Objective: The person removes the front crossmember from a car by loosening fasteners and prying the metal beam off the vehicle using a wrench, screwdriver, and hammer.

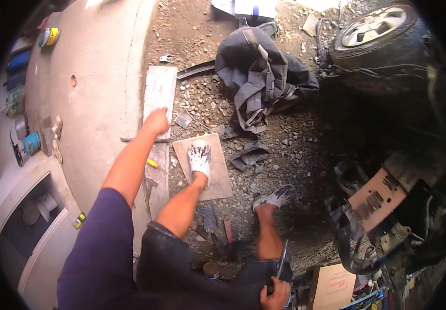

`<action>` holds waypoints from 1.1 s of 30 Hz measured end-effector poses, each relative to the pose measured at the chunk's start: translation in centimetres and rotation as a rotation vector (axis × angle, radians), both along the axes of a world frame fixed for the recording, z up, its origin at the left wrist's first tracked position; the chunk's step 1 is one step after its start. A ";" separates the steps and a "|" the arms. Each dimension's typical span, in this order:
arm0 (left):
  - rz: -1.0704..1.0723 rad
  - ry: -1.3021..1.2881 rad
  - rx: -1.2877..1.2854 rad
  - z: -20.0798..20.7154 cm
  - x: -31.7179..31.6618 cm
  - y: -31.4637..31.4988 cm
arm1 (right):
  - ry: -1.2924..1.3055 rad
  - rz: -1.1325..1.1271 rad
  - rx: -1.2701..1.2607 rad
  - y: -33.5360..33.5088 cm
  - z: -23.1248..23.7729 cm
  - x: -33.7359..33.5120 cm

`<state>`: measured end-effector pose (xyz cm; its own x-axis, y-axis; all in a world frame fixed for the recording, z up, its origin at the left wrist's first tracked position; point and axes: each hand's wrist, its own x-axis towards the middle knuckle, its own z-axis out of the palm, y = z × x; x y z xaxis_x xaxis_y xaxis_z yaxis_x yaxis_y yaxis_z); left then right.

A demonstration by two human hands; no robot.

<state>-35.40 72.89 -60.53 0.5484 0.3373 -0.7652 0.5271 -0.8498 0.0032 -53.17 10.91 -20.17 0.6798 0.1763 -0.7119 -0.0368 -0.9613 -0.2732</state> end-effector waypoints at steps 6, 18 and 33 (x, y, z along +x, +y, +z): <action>-0.184 -0.399 0.195 -14.3 16.1 1.6 | 0.061 -0.040 -0.225 3.5 -2.0 2.9; -0.137 -0.233 0.211 3.8 5.2 1.1 | -0.074 0.012 0.019 0.4 -2.2 1.2; 0.539 -0.308 -0.787 69.8 -11.5 -18.0 | -0.042 -0.292 0.180 -6.8 14.1 -5.4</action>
